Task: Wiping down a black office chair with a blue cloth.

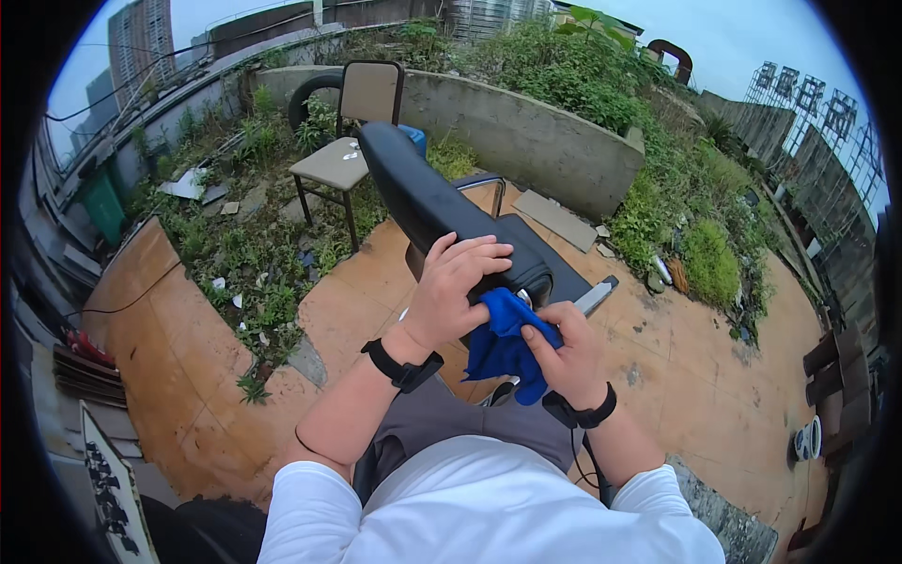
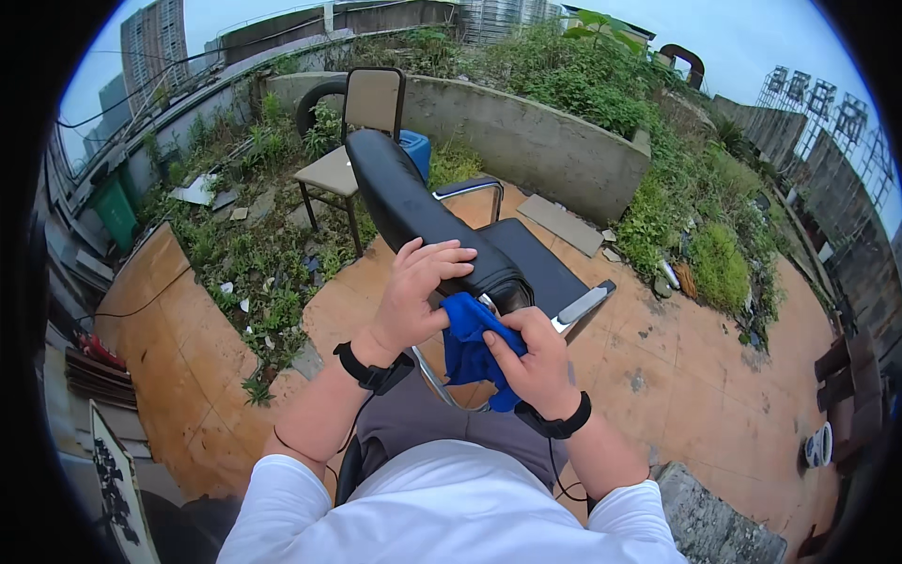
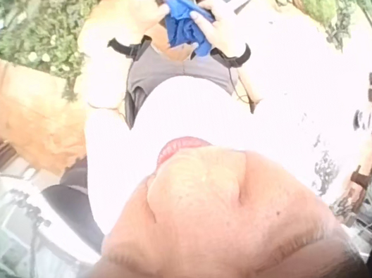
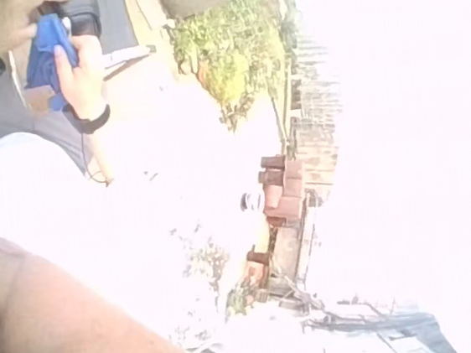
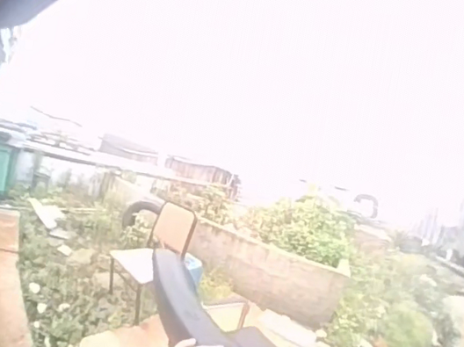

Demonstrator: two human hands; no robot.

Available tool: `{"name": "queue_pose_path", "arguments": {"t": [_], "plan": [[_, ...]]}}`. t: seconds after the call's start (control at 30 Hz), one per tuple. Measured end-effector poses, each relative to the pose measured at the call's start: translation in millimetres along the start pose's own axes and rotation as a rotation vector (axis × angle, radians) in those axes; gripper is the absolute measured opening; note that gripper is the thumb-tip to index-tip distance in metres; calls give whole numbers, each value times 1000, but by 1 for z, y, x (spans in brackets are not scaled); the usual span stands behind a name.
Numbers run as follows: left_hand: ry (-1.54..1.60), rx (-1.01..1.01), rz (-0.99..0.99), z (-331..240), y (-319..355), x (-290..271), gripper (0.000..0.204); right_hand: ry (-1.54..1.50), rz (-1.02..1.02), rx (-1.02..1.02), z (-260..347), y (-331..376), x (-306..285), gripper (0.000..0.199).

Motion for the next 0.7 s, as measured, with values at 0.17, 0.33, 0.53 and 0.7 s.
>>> {"name": "queue_pose_path", "arguments": {"t": [0.17,0.33,0.53,0.7], "plan": [[7,8,-4,-13,6,-5,36,-53,-54,-32,3,5,0,16],[34,-1,-113,-24,-12,0,10,-48,-72,-117,11,-22,-13,15],[23,-189,-53,-14,-35,8,9,-1,-9,-118,-8,-73,-20,17],[205,-112,-133,-11,-12,14,13,-2,-24,-128,-15,-48,-6,16]]}}
Point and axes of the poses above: each hand's wrist, its own y-axis away from the middle knuckle, its own x-axis out of the palm, z = x × y, the point moved 1 cm from there along -y, towards the middle knuckle, and after that the axes turned 13 degrees about -x, right-handed, at the moved point
